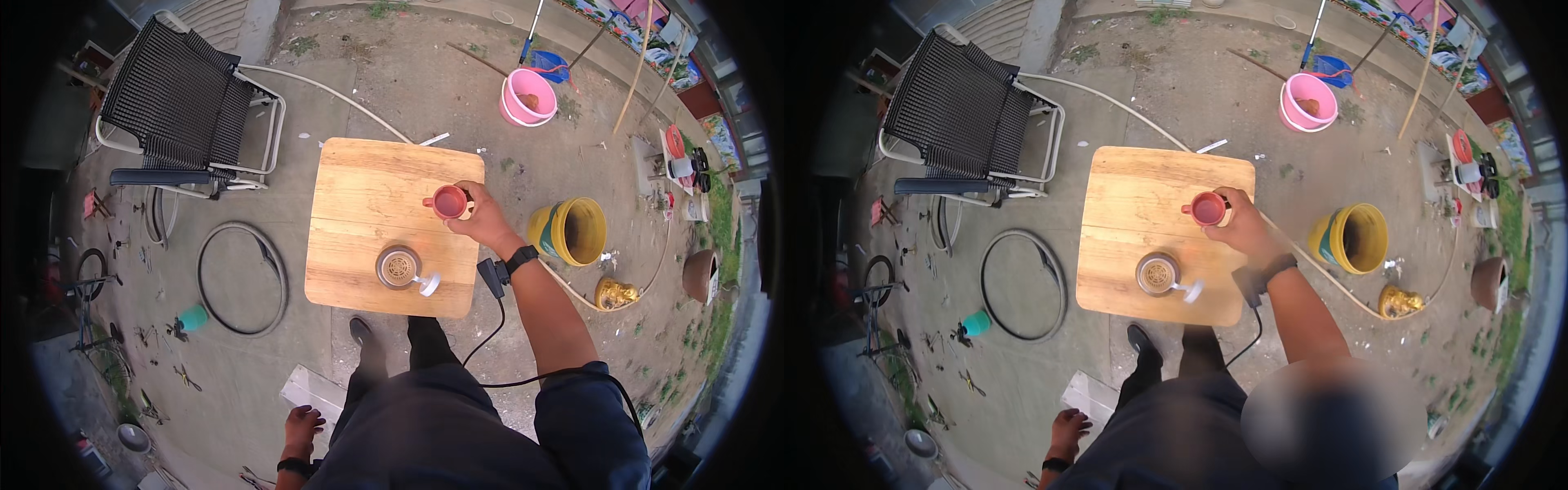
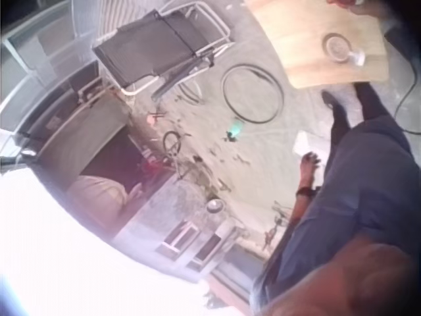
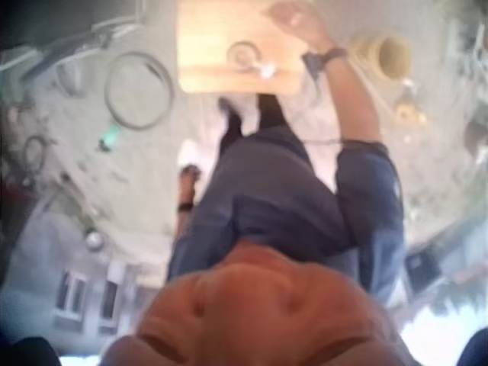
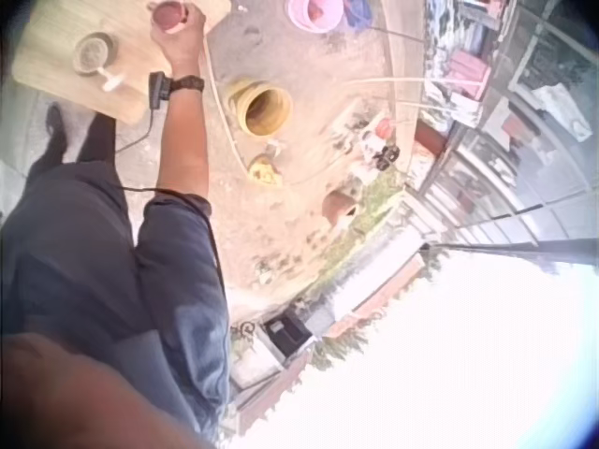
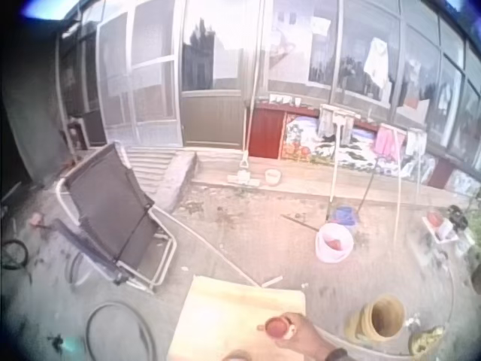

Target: The person pours a reddish liquid from a glass jar into a small cup on a wooden board, then walks indoors to a kitchen area. They pick up a blue electric kettle, pour water from a large water jug into the kettle, and place the kettle on its base. The person then walks back outside and picks up a cloth.

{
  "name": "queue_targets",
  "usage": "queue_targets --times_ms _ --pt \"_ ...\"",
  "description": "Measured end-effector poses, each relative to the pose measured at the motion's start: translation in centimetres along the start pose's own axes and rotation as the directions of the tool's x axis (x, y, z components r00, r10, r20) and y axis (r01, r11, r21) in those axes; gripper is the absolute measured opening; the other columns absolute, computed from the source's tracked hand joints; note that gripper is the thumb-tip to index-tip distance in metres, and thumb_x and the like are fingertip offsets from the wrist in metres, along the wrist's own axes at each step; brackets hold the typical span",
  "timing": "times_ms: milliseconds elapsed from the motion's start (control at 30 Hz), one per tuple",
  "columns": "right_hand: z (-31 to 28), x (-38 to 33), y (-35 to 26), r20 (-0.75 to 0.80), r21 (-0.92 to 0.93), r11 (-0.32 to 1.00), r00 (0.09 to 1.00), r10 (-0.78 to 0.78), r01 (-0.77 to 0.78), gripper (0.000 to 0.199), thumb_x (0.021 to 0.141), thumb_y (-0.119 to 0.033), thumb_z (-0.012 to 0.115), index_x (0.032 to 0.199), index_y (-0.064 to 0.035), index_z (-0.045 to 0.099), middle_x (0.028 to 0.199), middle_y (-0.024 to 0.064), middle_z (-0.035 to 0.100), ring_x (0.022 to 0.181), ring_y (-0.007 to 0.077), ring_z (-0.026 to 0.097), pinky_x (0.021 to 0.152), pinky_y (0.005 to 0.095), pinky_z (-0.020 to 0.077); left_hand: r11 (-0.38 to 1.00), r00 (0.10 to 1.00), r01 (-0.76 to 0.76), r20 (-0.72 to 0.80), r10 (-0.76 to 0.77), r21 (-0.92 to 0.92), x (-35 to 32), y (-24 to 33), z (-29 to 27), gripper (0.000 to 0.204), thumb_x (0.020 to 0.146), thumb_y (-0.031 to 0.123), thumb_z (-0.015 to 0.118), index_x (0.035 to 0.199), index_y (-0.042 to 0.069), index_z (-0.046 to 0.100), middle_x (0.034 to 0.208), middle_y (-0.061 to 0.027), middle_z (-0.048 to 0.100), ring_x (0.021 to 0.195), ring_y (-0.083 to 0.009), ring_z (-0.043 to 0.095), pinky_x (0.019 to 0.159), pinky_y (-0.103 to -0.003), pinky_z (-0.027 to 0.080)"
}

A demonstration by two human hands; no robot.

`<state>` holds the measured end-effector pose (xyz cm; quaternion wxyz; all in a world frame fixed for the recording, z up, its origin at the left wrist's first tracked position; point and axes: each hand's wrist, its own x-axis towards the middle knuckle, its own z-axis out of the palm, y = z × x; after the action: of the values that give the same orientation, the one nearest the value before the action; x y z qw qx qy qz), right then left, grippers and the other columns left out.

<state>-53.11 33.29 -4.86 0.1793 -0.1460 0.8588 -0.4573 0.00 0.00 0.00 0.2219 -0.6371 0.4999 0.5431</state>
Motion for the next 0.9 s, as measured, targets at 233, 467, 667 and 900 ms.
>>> queue_targets --times_ms 233,467,667,900 --pt "6.6 4.0 9.2 -0.058 -0.066 0.991 0.992 0.112 -0.115 0.073 0.066 -0.027 0.09 0.131 -0.0135 0.058 0.119 0.0142 0.056 0.105 0.0279 0.062 0.092 0.0366 0.053 0.997 0.996 0.08 -0.038 -0.079 0.018 2.0 -0.7 3.1 0.045 0.091 0.013 0.066 0.13 -0.005 0.051 0.106 -0.0166 0.069 0.085 -0.027 0.073 0.064 -0.035 0.056" --pt "10.6 4.7 11.9 -0.051 -0.024 0.991 0.991 0.127 -0.128 0.075 0.066 -0.022 0.09 0.133 -0.0122 0.057 0.122 0.0157 0.057 0.115 0.0326 0.06 0.099 0.0396 0.0508 0.988 0.986 0.154 -0.072 -0.152 0.024 1.3 -2.3 3.5 0.045 0.091 0.013 0.066 0.129 -0.005 0.052 0.105 -0.0167 0.069 0.085 -0.0266 0.073 0.063 -0.034 0.056" --pt "10.9 5.1 12.2 -0.047 -0.138 0.986 0.995 0.089 -0.095 0.074 0.067 -0.023 0.09 0.133 -0.0116 0.058 0.124 0.0164 0.059 0.117 0.0348 0.058 0.102 0.0403 0.0495 0.986 0.986 0.157 -0.068 -0.153 0.051 1.6 -1.4 4.3 0.046 0.09 0.014 0.067 0.129 -0.005 0.052 0.105 -0.0171 0.069 0.086 -0.027 0.073 0.064 -0.034 0.056" --pt "10.5 4.2 12.2 -0.042 -0.201 0.963 0.984 0.173 -0.178 0.092 0.067 -0.025 0.09 0.146 -0.0085 0.045 0.133 0.0175 0.055 0.126 0.0342 0.053 0.107 0.0408 0.0462 0.987 0.989 0.14 -0.05 -0.136 0.079 2.1 -1.3 3.9 0.048 0.09 0.015 0.067 0.131 -0.006 0.051 0.106 -0.0172 0.069 0.086 -0.0267 0.073 0.064 -0.035 0.056"
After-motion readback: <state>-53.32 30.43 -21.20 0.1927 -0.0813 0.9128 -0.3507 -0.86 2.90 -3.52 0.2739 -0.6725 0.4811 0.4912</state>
